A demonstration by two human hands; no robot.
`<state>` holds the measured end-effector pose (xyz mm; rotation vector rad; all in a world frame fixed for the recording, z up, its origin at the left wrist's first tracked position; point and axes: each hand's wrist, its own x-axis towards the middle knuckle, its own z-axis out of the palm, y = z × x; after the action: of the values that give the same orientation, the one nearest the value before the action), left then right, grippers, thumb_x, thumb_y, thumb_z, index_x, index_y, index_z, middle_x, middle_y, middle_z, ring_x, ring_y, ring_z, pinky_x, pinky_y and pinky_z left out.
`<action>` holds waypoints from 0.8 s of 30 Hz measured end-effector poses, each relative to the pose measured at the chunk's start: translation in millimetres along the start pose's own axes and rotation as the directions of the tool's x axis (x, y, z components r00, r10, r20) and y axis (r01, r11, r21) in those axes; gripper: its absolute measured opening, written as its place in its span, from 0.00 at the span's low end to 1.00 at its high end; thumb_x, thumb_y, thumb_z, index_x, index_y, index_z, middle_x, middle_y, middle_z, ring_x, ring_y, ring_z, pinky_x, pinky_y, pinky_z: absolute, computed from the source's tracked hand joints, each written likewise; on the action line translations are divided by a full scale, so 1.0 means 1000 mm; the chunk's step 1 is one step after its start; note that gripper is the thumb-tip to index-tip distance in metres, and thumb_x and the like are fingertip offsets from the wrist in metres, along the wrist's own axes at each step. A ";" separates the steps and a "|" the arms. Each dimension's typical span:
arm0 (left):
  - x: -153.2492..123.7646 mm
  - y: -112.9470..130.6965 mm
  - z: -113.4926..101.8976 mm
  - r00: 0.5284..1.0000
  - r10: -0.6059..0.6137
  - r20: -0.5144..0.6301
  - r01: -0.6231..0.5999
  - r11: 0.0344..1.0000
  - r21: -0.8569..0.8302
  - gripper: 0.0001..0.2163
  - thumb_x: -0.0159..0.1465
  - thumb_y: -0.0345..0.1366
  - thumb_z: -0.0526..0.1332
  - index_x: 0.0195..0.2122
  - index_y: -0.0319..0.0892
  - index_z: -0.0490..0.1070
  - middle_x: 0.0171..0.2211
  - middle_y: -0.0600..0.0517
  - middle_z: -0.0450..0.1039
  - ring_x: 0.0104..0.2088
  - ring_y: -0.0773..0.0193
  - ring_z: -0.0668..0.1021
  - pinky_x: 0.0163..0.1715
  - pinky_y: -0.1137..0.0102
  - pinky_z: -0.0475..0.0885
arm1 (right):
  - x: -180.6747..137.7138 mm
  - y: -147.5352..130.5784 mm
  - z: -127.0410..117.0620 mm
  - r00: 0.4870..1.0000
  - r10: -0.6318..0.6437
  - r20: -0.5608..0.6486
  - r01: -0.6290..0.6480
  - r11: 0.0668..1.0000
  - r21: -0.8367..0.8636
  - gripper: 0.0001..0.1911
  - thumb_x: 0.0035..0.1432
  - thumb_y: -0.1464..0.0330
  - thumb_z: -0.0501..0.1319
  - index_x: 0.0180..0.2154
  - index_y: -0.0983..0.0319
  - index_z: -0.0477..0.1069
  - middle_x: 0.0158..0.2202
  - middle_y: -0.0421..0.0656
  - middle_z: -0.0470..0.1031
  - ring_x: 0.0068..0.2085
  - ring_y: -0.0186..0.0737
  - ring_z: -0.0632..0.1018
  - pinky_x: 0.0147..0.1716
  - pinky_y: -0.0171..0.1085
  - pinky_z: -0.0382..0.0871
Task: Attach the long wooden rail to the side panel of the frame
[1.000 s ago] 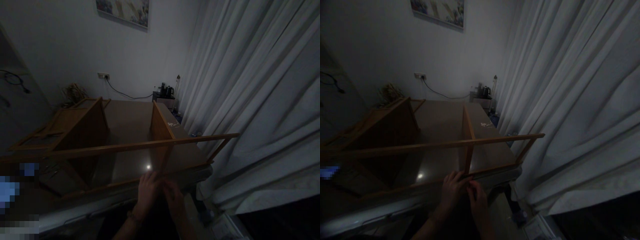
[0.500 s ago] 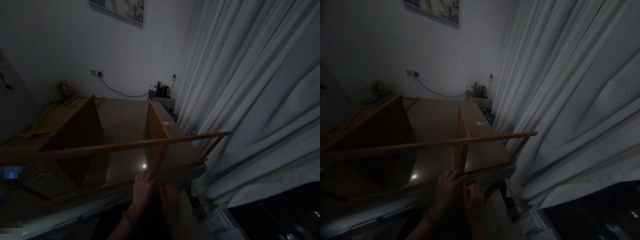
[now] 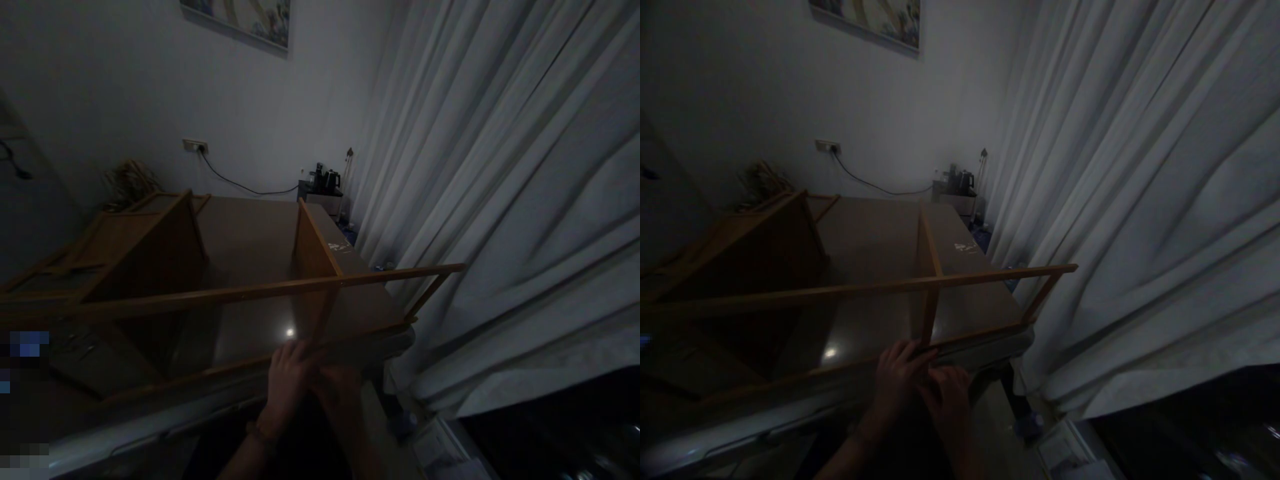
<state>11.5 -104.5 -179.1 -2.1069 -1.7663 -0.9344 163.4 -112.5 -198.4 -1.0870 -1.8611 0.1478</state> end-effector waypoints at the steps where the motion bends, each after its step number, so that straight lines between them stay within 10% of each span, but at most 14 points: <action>1: 0.000 0.000 0.001 1.000 0.005 -0.010 -0.005 1.000 -0.003 0.19 0.58 0.32 0.69 0.47 0.63 0.75 0.46 0.57 0.78 0.43 0.58 0.73 0.40 0.65 0.63 | 0.000 0.003 -0.002 0.998 -0.054 0.012 0.054 0.999 0.006 0.14 0.64 0.54 0.57 0.41 0.54 0.74 0.36 0.42 0.79 0.38 0.42 0.79 0.42 0.42 0.72; 10: -0.001 0.000 0.002 0.999 -0.011 -0.030 0.010 0.999 -0.038 0.20 0.57 0.33 0.69 0.47 0.64 0.74 0.45 0.58 0.77 0.43 0.59 0.72 0.41 0.66 0.63 | 0.005 0.002 0.006 0.989 -0.147 0.022 0.145 0.988 0.050 0.14 0.69 0.61 0.52 0.35 0.55 0.74 0.32 0.42 0.78 0.35 0.40 0.77 0.37 0.40 0.74; 24: -0.001 0.001 0.003 0.999 -0.028 0.031 0.029 0.999 -0.025 0.21 0.55 0.37 0.71 0.49 0.64 0.73 0.46 0.59 0.77 0.43 0.58 0.72 0.40 0.64 0.62 | 0.000 -0.016 0.018 0.950 0.306 -0.066 -0.286 0.935 0.212 0.11 0.70 0.66 0.49 0.45 0.59 0.68 0.38 0.43 0.79 0.34 0.35 0.81 0.33 0.32 0.76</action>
<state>13.6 -104.5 -181.5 -2.1283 -1.8133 -0.9416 139.7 -116.3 -200.1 -1.2051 -1.5490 0.4399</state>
